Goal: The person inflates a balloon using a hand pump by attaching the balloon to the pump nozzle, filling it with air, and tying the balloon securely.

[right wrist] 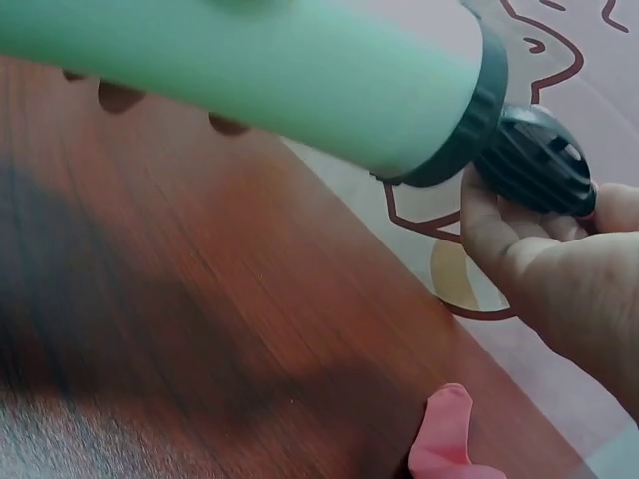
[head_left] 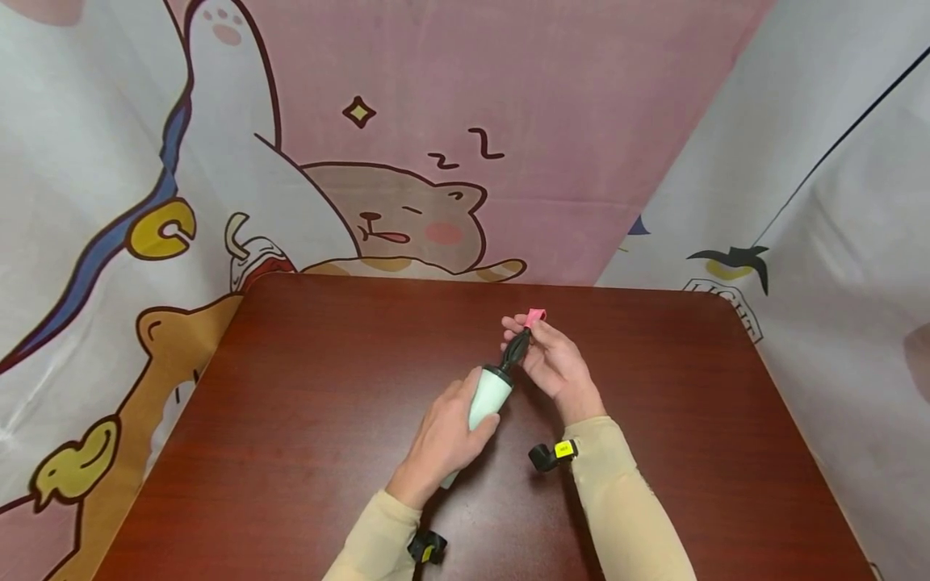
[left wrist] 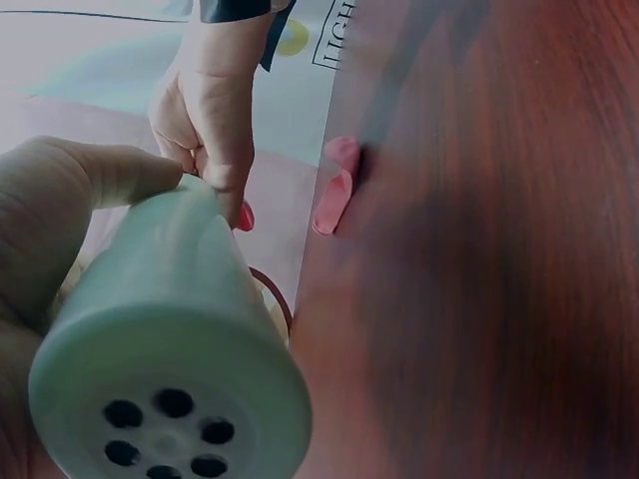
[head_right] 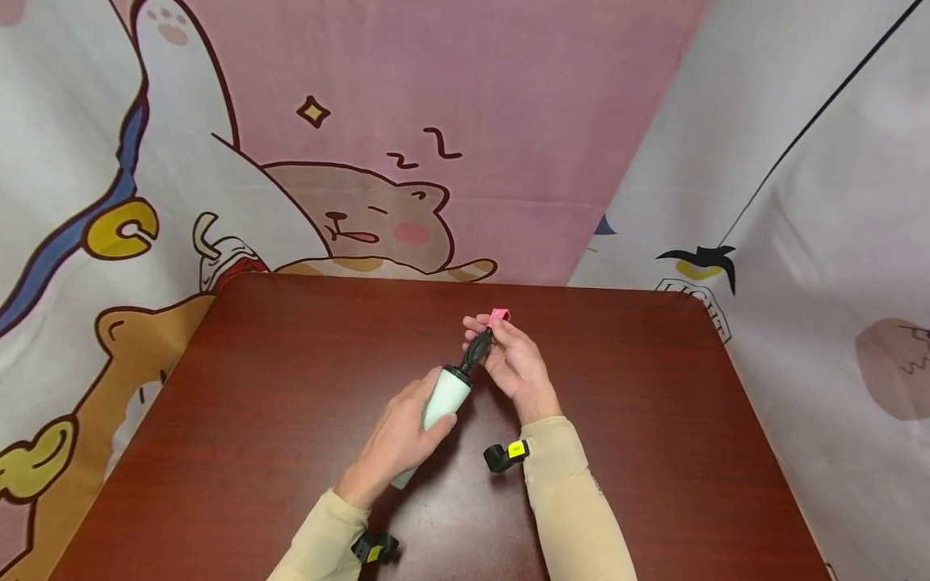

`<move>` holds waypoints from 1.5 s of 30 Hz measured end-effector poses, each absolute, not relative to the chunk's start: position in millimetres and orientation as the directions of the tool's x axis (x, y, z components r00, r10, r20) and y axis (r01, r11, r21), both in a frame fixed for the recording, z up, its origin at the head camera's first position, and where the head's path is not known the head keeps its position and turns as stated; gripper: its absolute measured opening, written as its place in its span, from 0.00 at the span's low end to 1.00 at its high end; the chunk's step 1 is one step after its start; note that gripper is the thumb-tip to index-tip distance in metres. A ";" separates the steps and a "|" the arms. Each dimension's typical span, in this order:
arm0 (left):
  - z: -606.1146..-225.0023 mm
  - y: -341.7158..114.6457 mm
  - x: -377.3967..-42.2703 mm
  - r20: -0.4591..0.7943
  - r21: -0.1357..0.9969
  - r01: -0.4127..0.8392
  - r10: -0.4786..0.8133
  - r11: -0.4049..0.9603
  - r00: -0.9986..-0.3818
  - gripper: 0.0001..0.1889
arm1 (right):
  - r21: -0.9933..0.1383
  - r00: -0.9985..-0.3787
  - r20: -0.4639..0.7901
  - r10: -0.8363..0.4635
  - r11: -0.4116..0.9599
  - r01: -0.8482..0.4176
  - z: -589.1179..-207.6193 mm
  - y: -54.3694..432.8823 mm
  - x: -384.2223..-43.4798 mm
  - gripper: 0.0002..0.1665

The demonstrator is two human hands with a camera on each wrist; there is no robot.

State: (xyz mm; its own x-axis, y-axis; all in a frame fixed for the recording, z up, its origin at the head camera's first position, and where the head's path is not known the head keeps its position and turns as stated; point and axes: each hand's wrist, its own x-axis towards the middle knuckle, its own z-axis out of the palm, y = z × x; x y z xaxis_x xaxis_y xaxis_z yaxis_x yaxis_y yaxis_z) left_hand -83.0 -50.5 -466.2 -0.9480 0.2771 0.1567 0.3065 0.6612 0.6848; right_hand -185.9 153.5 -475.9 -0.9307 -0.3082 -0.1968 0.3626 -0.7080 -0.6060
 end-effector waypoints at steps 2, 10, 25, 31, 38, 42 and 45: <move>-466.5 -50.0 -82.8 0.155 0.687 0.304 0.276 0.660 -0.948 0.35 | -0.589 -0.932 -0.229 -0.280 -0.723 0.362 -474.3 152.2 -184.9 0.14; -467.4 -49.1 -82.5 0.153 0.692 0.304 0.278 0.655 -0.948 0.35 | -0.534 -0.937 -0.218 -0.272 -0.770 0.347 -469.0 147.4 -182.4 0.14; -473.0 -49.1 -83.2 0.063 0.784 0.244 0.319 0.571 -0.946 0.28 | -0.701 -0.964 -0.154 -0.219 -0.663 0.263 -463.0 138.8 -180.5 0.14; -470.4 -48.2 -81.8 0.056 0.787 0.240 0.322 0.568 -0.945 0.29 | -0.840 -0.982 -0.106 -0.155 -0.515 0.172 -464.4 134.4 -180.5 0.13; -468.7 -47.4 -80.3 0.078 0.765 0.266 0.326 0.586 -0.942 0.28 | -0.894 -0.993 -0.120 -0.017 -0.432 0.115 -465.0 127.3 -177.5 0.15; -469.5 -46.9 -80.5 0.075 0.764 0.267 0.330 0.588 -0.941 0.28 | -0.866 -0.992 -0.128 0.001 -0.487 0.111 -465.2 125.0 -175.5 0.15; -471.6 -47.7 -80.8 0.055 0.765 0.256 0.336 0.591 -0.940 0.25 | -0.850 -0.994 -0.110 0.009 -0.519 0.089 -464.9 126.4 -175.3 0.14</move>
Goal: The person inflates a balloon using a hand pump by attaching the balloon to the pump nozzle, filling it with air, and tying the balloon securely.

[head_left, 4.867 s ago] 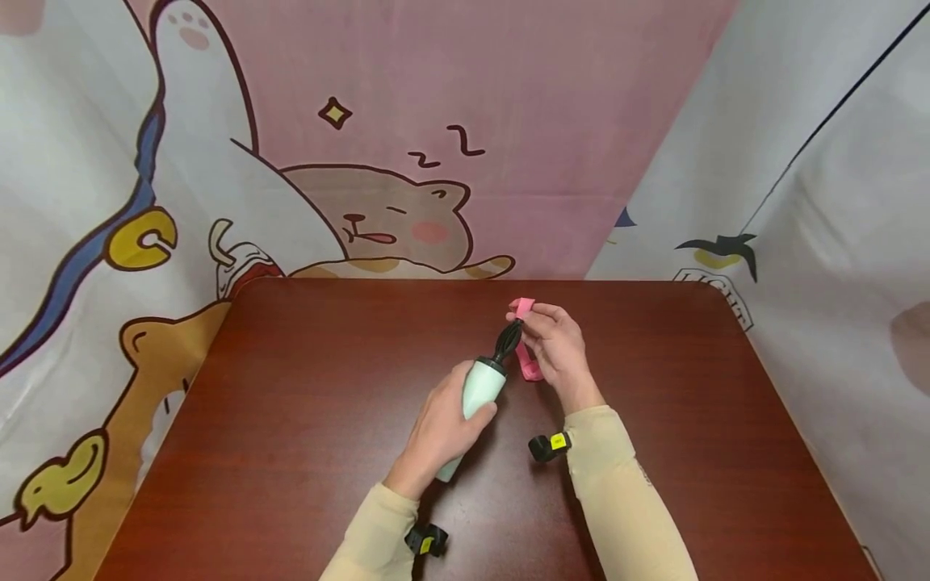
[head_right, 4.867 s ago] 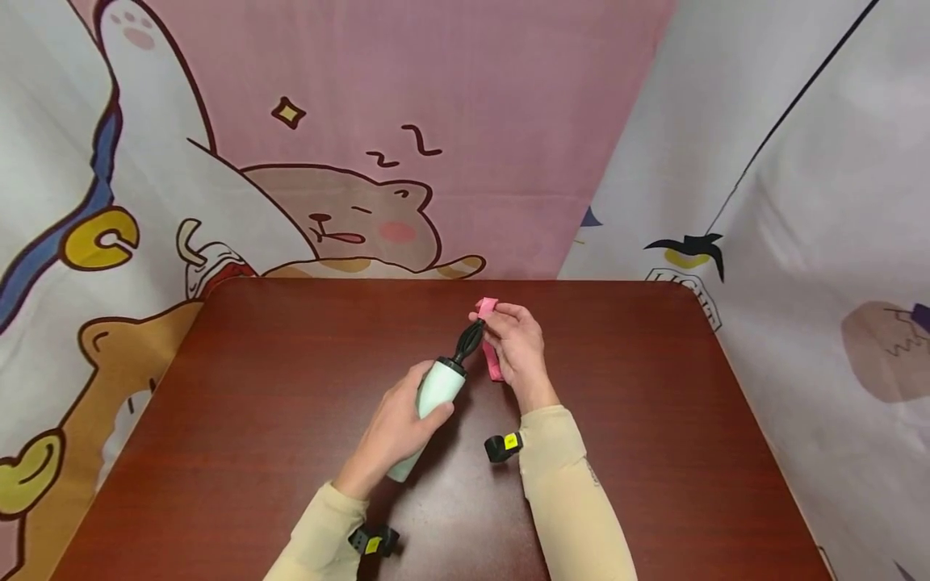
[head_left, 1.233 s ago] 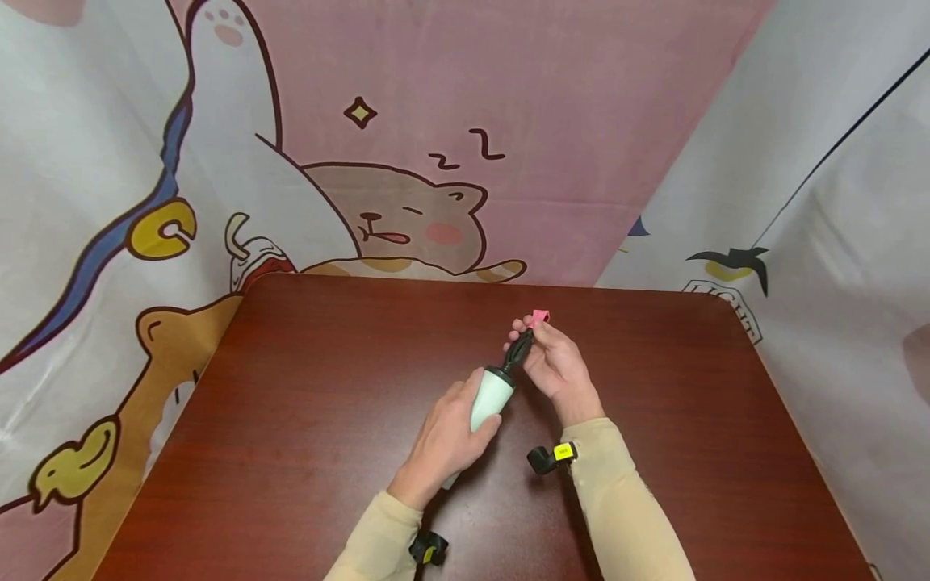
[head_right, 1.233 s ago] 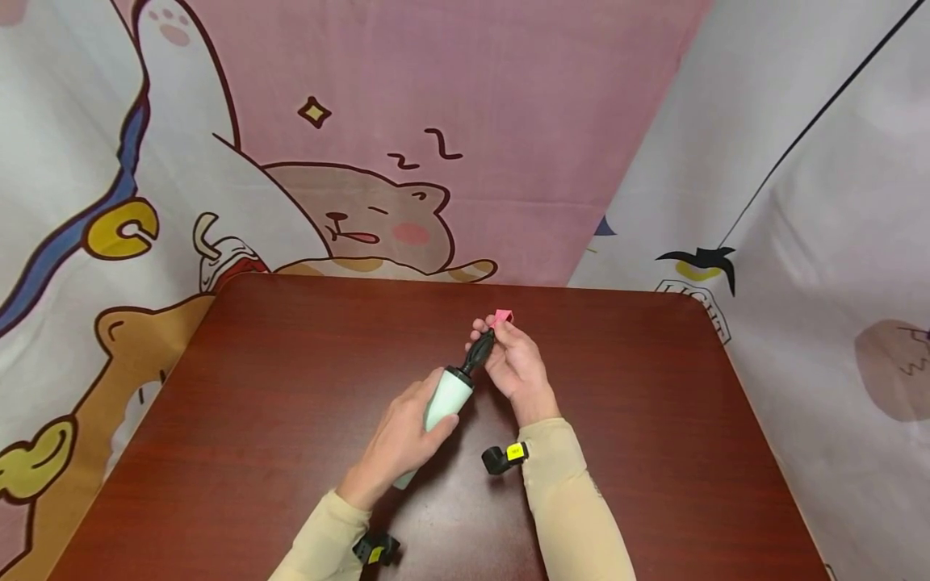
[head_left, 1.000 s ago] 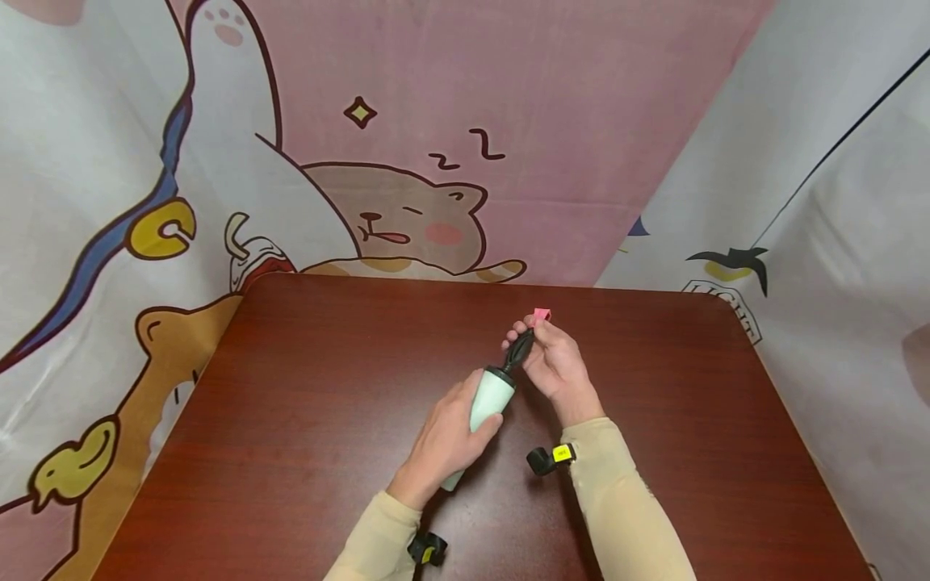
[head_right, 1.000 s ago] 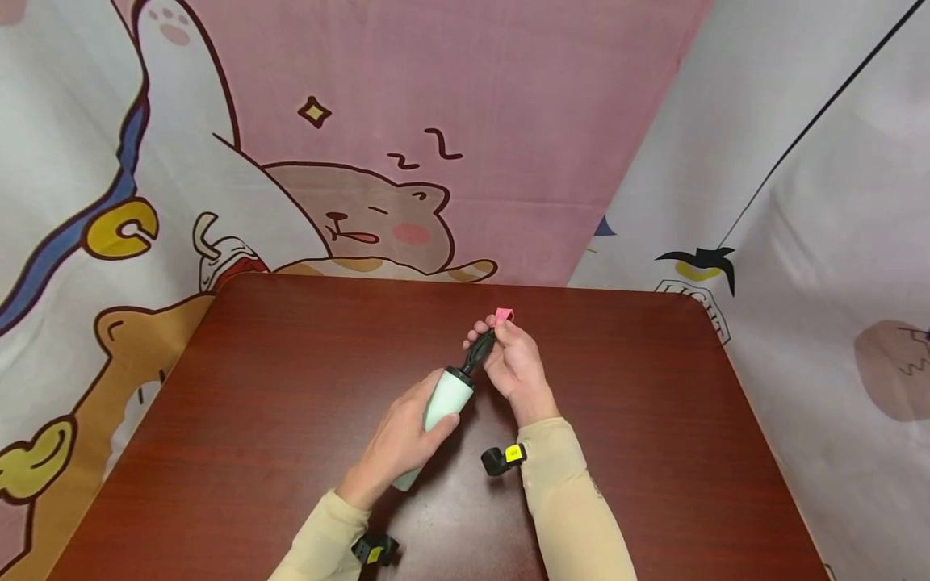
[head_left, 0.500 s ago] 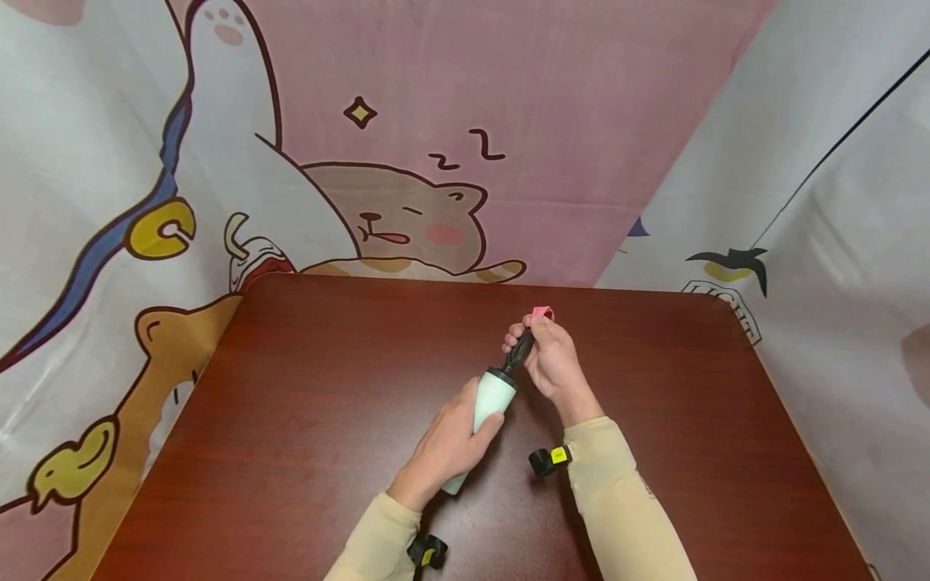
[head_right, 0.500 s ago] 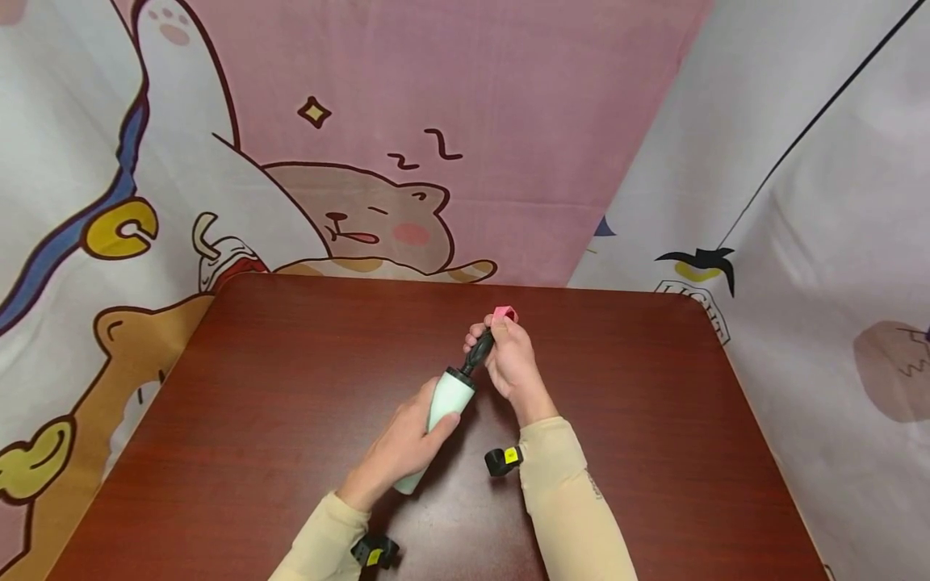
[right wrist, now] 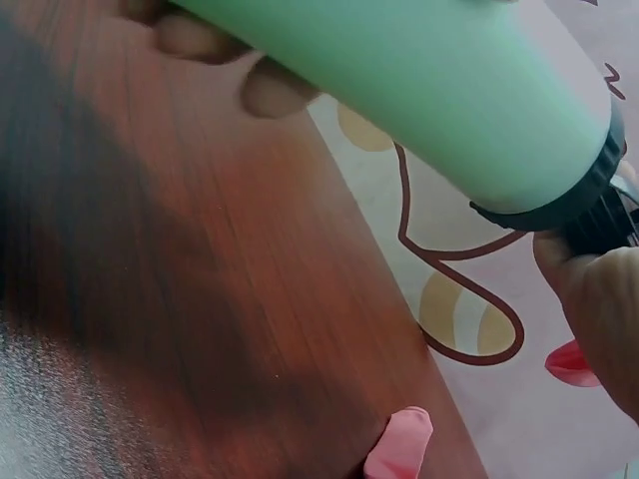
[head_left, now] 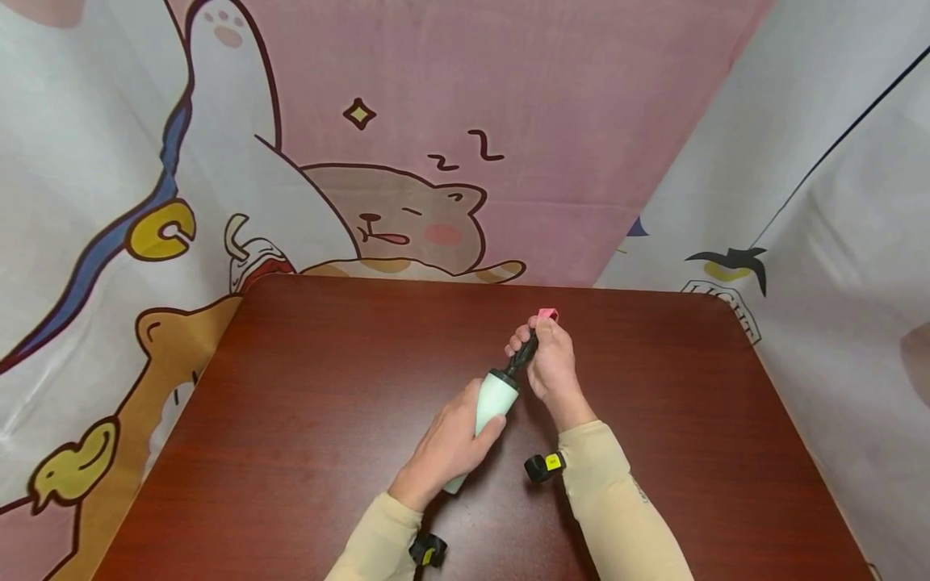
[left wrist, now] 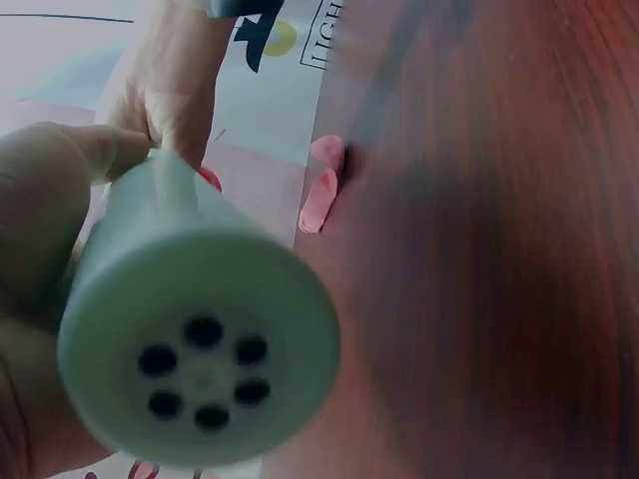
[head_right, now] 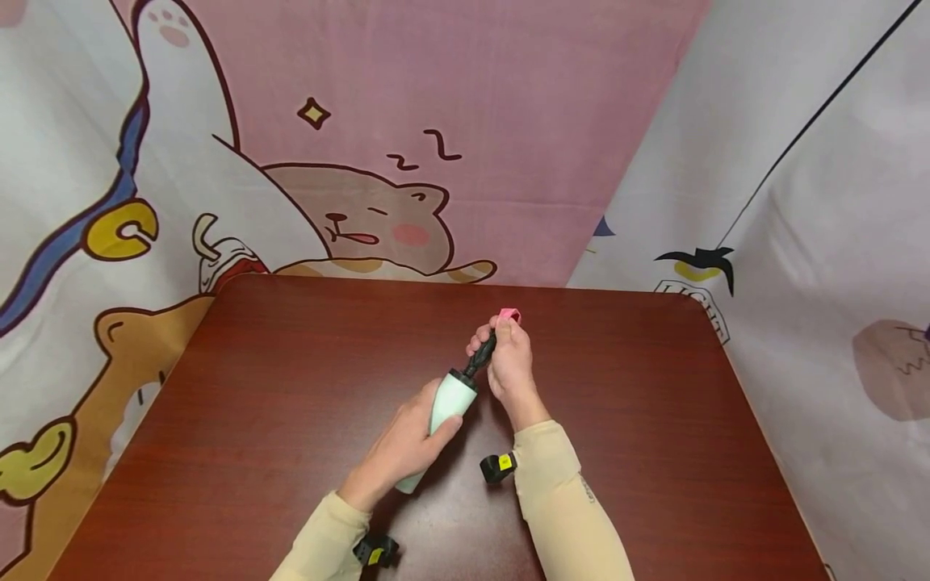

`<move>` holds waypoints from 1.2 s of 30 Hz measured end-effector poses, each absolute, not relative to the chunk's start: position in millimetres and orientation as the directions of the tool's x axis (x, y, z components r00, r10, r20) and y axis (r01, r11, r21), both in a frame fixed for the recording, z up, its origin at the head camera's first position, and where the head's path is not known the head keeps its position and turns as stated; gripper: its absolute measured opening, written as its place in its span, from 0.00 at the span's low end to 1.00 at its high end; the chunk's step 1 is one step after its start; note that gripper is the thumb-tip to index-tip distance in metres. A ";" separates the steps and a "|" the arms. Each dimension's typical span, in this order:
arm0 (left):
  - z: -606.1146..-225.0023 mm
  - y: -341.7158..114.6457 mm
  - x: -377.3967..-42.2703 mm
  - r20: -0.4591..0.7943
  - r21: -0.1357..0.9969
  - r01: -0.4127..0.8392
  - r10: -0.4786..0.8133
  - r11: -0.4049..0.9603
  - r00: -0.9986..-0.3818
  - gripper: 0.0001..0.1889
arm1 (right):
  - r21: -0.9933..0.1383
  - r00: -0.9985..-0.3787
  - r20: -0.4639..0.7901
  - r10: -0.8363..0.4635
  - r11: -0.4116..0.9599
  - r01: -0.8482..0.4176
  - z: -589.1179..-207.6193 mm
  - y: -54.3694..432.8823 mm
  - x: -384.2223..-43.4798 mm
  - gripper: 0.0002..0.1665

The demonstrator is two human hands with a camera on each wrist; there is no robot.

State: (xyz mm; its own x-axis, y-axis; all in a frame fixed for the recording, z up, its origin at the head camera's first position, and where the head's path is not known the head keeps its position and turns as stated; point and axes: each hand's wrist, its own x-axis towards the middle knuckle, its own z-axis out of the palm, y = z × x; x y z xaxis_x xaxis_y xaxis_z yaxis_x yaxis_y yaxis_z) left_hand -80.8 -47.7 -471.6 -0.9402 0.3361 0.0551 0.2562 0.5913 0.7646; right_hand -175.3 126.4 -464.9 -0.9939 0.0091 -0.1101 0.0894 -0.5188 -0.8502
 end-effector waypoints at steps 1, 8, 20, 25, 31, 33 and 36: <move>-472.3 -48.3 -80.7 0.044 0.765 0.249 0.337 0.594 -0.940 0.24 | -0.844 -0.994 -0.106 0.012 -0.529 0.084 -464.7 127.0 -175.5 0.14; -475.3 -55.9 -77.6 -0.027 0.756 0.210 0.350 0.620 -0.936 0.23 | -0.832 -0.993 -0.109 0.037 -0.551 0.071 -457.6 143.1 -182.1 0.13; -460.6 -75.4 -88.0 0.019 0.619 0.328 0.405 0.713 -0.914 0.25 | -0.746 -0.986 -0.069 0.152 -0.664 -0.050 -438.1 176.1 -197.9 0.13; -455.4 -83.1 -95.0 0.071 0.537 0.388 0.419 0.749 -0.905 0.23 | -0.690 -0.969 -0.068 0.238 -0.713 -0.127 -433.1 188.3 -206.4 0.15; -457.4 -91.9 -95.0 0.074 0.456 0.398 0.412 0.796 -0.908 0.23 | -0.662 -0.947 -0.073 0.313 -0.725 -0.189 -431.4 202.9 -209.7 0.14; -458.2 -92.7 -94.5 0.089 0.431 0.408 0.412 0.805 -0.907 0.24 | -0.658 -0.946 -0.073 0.316 -0.728 -0.193 -432.8 201.9 -209.6 0.15; -458.5 -89.9 -96.2 0.130 0.403 0.431 0.416 0.807 -0.900 0.25 | -0.682 -0.955 -0.087 0.283 -0.716 -0.150 -438.1 189.4 -207.7 0.16</move>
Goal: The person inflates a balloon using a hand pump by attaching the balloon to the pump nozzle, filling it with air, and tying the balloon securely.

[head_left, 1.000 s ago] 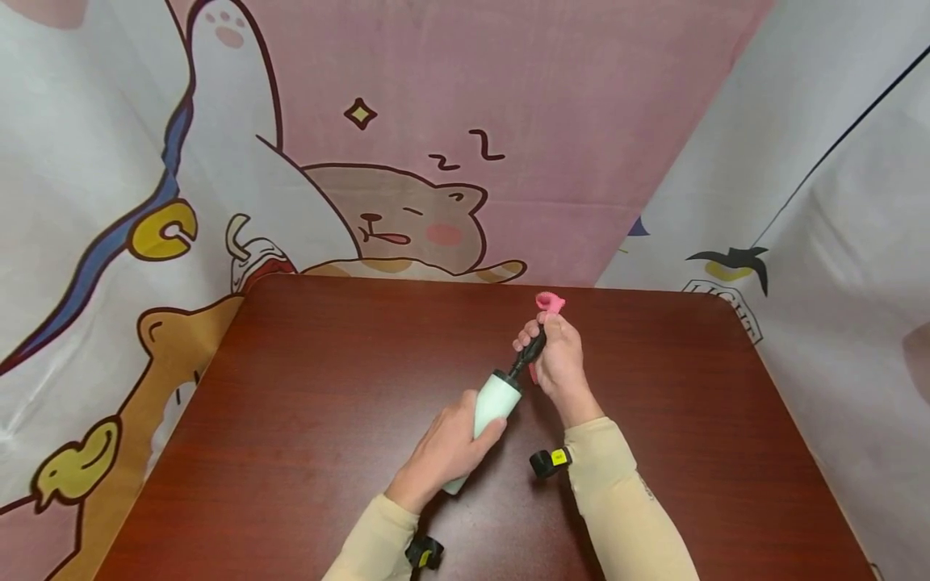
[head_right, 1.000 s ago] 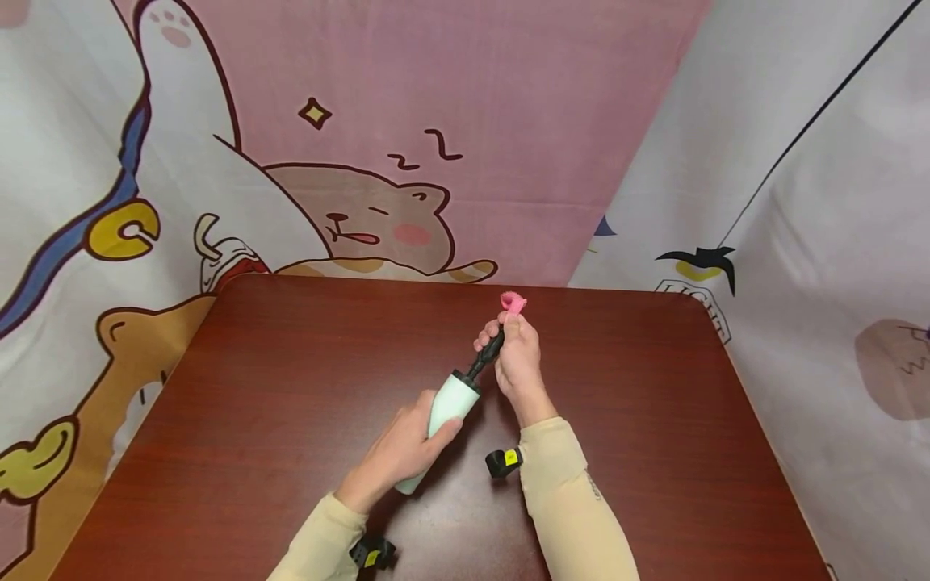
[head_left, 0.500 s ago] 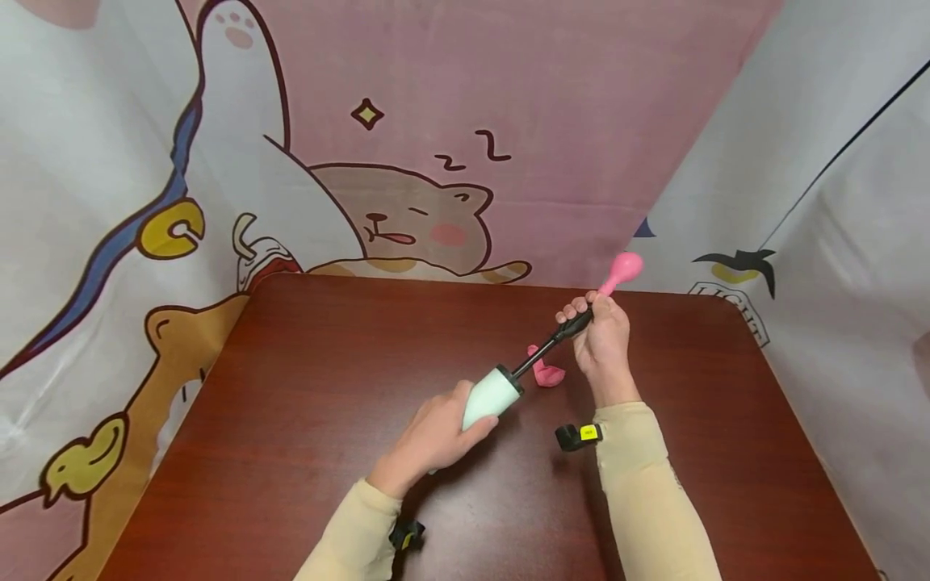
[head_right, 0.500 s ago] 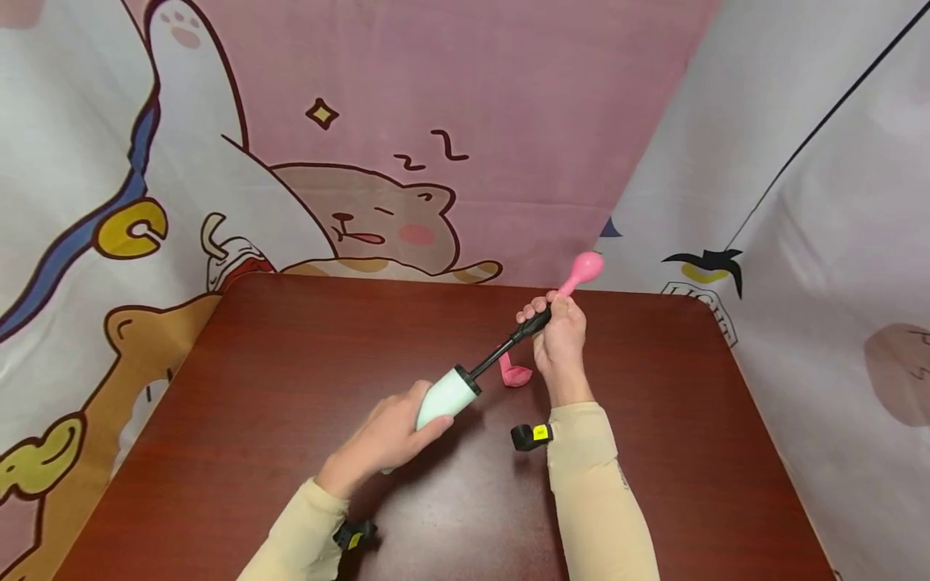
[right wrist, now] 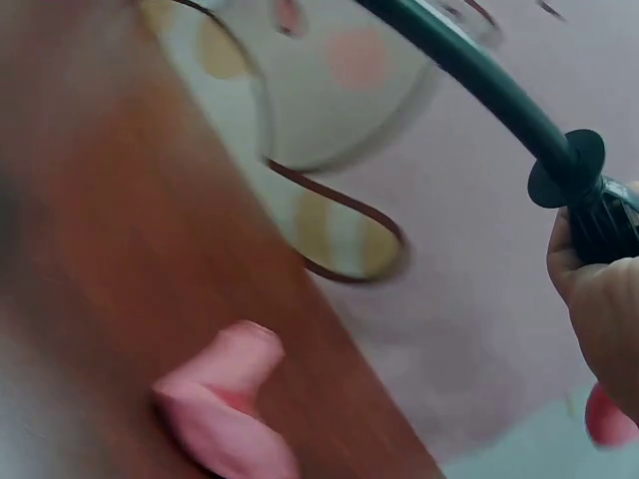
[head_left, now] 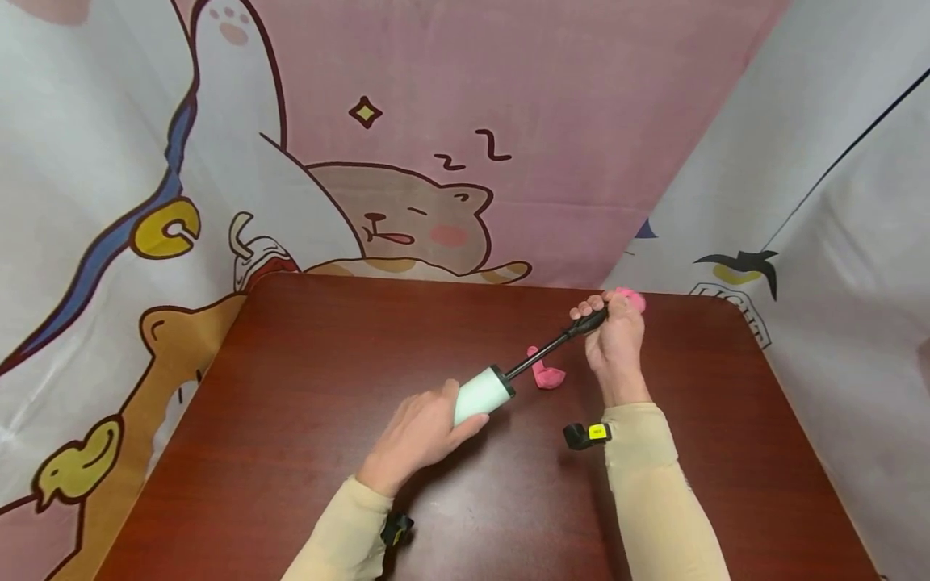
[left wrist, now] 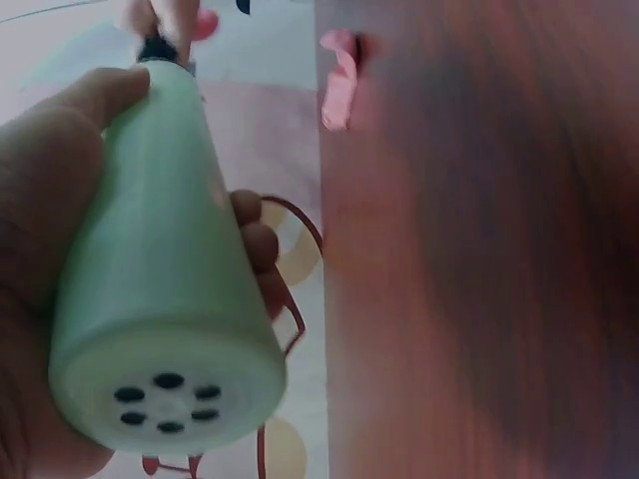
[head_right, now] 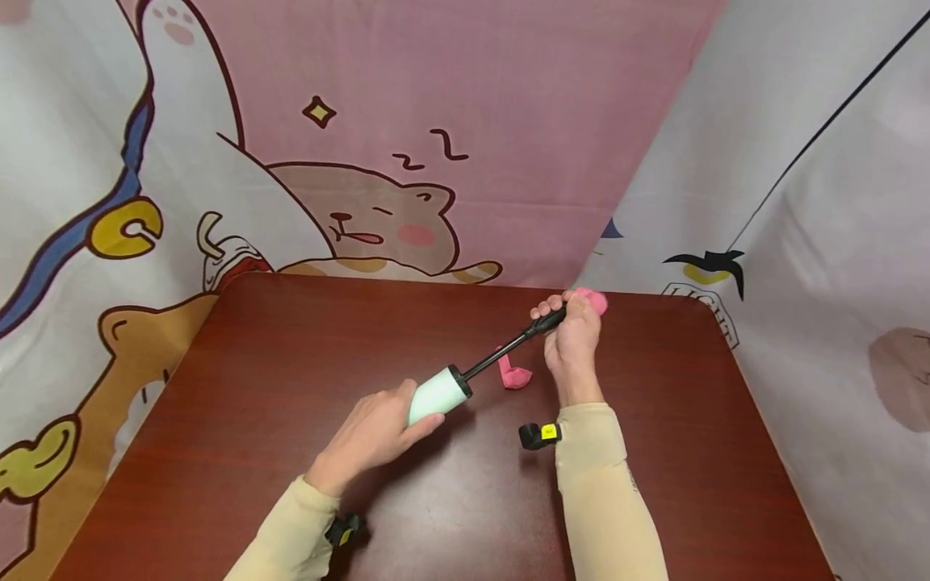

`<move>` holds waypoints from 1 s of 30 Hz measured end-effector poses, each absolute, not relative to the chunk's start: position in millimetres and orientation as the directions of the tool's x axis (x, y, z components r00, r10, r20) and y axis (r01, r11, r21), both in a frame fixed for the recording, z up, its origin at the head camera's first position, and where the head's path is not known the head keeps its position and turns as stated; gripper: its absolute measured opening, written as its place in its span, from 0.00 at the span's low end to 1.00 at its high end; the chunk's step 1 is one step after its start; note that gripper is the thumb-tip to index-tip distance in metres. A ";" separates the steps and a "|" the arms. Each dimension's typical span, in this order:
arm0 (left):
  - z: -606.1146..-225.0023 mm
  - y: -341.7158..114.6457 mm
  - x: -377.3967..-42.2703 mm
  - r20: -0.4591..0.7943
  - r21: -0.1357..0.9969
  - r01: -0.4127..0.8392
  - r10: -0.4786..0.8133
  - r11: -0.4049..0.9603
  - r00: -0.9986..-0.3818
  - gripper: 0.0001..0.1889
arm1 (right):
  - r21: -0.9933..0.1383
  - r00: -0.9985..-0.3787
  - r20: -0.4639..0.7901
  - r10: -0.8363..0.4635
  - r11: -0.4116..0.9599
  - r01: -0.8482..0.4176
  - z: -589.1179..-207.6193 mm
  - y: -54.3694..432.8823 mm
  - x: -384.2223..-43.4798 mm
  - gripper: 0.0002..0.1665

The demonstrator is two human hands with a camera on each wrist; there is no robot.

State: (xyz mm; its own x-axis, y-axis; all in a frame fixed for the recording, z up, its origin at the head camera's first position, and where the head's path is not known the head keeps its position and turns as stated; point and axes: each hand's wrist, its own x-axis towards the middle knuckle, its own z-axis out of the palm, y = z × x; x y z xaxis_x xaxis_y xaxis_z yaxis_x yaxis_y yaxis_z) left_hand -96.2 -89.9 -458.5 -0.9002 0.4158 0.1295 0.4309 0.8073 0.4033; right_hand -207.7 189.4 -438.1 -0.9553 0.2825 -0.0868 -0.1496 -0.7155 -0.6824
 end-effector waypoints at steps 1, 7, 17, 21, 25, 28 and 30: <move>-457.7 -88.3 -96.7 0.141 0.393 0.434 0.413 0.811 -0.900 0.25 | -0.690 -0.959 -0.090 0.268 -0.712 -0.134 -439.8 183.4 -206.0 0.16; -455.0 -79.7 -100.2 0.221 0.350 0.439 0.382 0.828 -0.897 0.25 | -0.708 -0.969 -0.065 0.240 -0.695 -0.125 -448.3 145.4 -195.5 0.16; -457.9 -70.4 -103.3 0.257 0.374 0.409 0.330 0.832 -0.908 0.23 | -0.741 -0.980 -0.046 0.195 -0.664 -0.098 -453.8 114.6 -185.3 0.15; -459.0 -68.8 -103.4 0.253 0.381 0.404 0.326 0.832 -0.911 0.23 | -0.758 -0.982 -0.048 0.184 -0.647 -0.084 -452.4 114.9 -184.0 0.14; -459.1 -67.7 -103.3 0.238 0.416 0.411 0.339 0.811 -0.910 0.23 | -0.770 -0.980 -0.045 0.193 -0.631 -0.089 -447.3 121.1 -183.9 0.15; -458.4 -68.8 -103.4 0.208 0.441 0.419 0.364 0.794 -0.908 0.23 | -0.771 -0.972 -0.040 0.231 -0.626 -0.117 -442.4 131.6 -185.4 0.15; -457.5 -70.3 -103.5 0.187 0.452 0.421 0.378 0.786 -0.907 0.24 | -0.772 -0.967 -0.034 0.251 -0.621 -0.134 -439.2 139.1 -187.2 0.15</move>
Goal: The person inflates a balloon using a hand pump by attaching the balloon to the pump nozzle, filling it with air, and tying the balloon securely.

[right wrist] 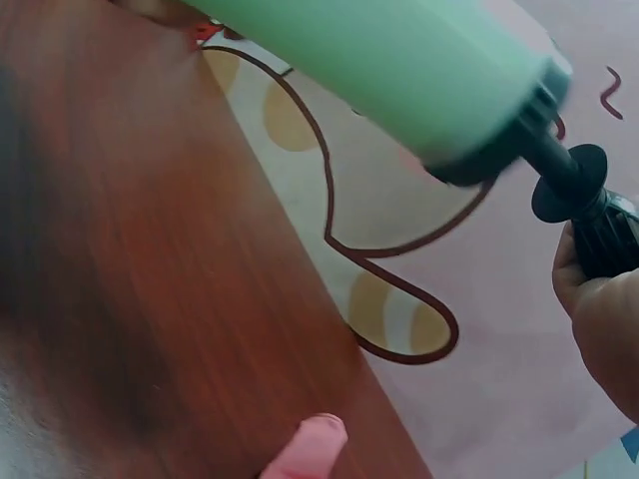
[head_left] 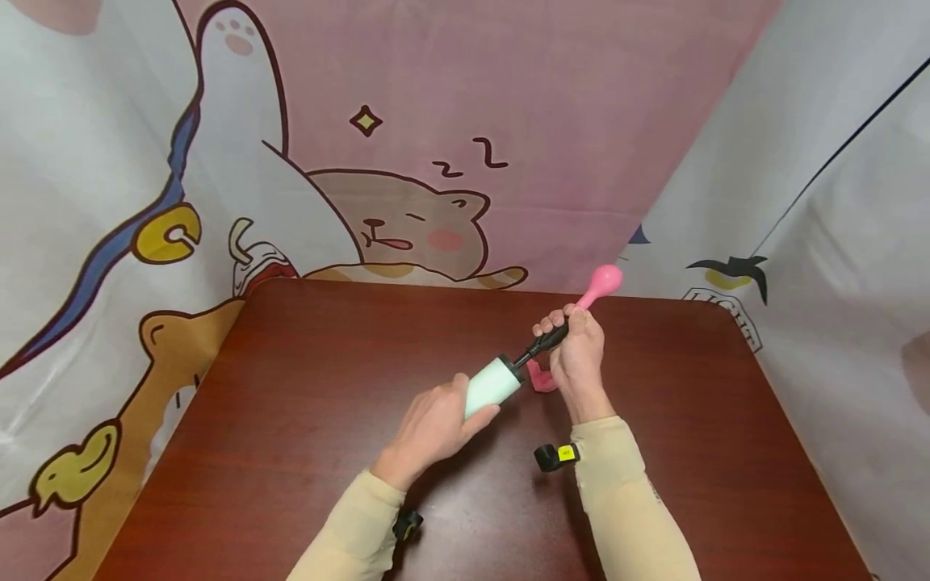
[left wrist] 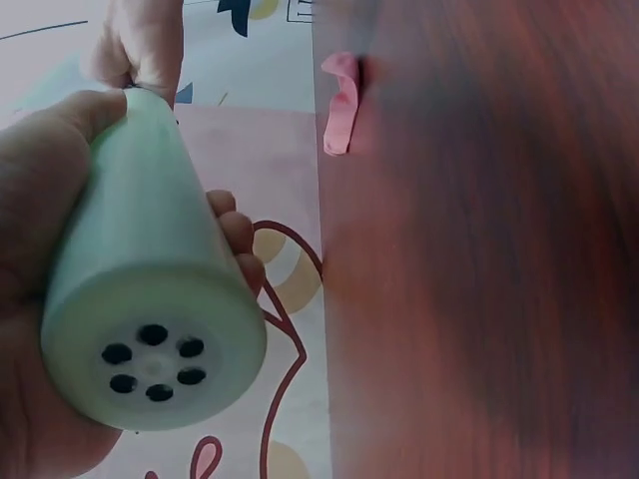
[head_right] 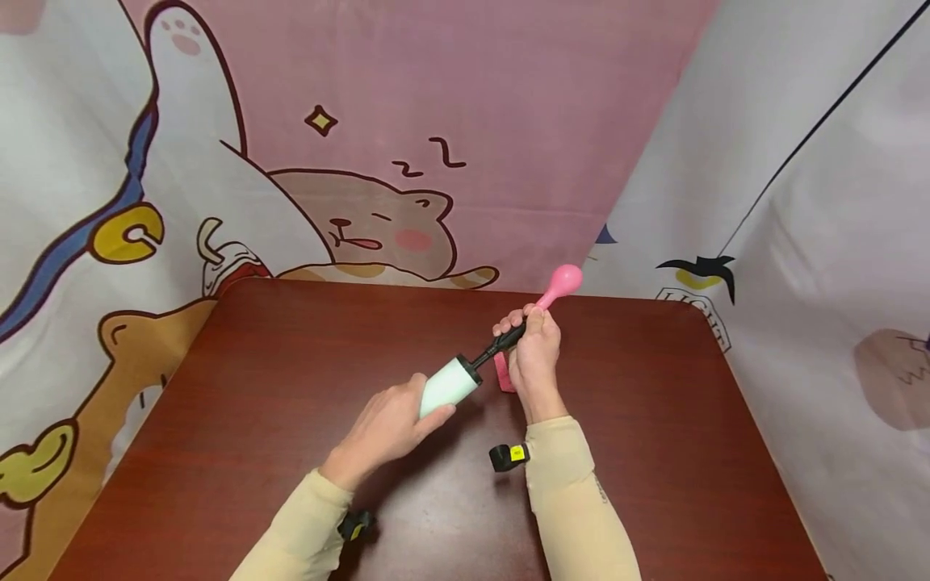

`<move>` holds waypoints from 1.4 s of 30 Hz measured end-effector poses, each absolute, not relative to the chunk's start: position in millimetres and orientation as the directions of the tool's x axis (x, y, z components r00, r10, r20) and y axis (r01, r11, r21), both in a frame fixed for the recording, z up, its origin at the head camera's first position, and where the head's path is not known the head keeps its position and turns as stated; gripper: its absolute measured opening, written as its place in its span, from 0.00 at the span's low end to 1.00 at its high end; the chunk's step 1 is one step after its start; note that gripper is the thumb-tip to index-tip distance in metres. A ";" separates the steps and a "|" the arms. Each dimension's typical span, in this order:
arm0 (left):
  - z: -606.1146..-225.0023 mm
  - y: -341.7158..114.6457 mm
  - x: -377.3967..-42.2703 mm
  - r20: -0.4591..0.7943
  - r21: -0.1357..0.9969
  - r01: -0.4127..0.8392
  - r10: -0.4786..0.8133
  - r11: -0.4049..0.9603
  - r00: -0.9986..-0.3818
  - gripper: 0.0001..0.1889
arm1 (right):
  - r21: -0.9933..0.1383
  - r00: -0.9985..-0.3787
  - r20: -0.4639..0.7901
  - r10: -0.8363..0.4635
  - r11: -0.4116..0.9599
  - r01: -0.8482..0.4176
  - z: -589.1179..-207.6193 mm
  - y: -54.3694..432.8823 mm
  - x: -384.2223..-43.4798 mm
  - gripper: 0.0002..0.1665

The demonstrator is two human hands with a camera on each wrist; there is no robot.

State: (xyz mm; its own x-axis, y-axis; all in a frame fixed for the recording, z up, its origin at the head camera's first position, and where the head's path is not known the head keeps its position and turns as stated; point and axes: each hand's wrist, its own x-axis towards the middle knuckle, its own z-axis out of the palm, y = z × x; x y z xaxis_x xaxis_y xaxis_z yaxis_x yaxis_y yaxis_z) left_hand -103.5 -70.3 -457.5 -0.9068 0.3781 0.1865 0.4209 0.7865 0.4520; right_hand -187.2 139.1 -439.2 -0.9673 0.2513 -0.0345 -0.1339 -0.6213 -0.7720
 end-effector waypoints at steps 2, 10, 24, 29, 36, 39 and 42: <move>-456.8 -73.3 -103.6 0.178 0.453 0.427 0.390 0.782 -0.903 0.24 | -0.774 -0.967 -0.030 0.254 -0.618 -0.138 -436.7 145.0 -189.6 0.14; -455.6 -83.7 -99.9 0.186 0.455 0.445 0.406 0.771 -0.894 0.24 | -0.736 -0.959 -0.007 0.282 -0.651 -0.186 -428.9 161.5 -195.5 0.15; -453.9 -92.0 -98.4 0.194 0.413 0.455 0.413 0.789 -0.890 0.25 | -0.721 -0.957 -0.002 0.290 -0.663 -0.200 -428.4 154.5 -198.0 0.15; -452.0 -86.5 -103.9 0.233 0.370 0.473 0.412 0.800 -0.881 0.25 | -0.731 -0.962 -0.012 0.271 -0.660 -0.176 -433.3 133.2 -188.8 0.15; -450.7 -75.8 -108.1 0.234 0.373 0.456 0.393 0.808 -0.889 0.25 | -0.752 -0.972 -0.046 0.231 -0.648 -0.118 -441.6 111.5 -175.6 0.16; -454.7 -73.6 -108.5 0.237 0.391 0.463 0.398 0.796 -0.886 0.24 | -0.776 -0.970 -0.043 0.240 -0.620 -0.119 -441.9 112.1 -174.9 0.16; -459.5 -74.0 -107.3 0.237 0.408 0.476 0.413 0.779 -0.879 0.24 | -0.785 -0.963 -0.052 0.264 -0.607 -0.124 -440.9 121.0 -176.2 0.15</move>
State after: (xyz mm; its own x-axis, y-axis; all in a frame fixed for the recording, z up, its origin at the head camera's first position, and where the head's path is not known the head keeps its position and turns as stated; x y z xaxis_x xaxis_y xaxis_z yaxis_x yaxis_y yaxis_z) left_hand -107.3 -74.0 -459.5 -0.8792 0.4131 0.2373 0.4761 0.7790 0.4080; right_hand -176.2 121.0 -440.9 -0.9631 0.2642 -0.0516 -0.1244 -0.6068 -0.7851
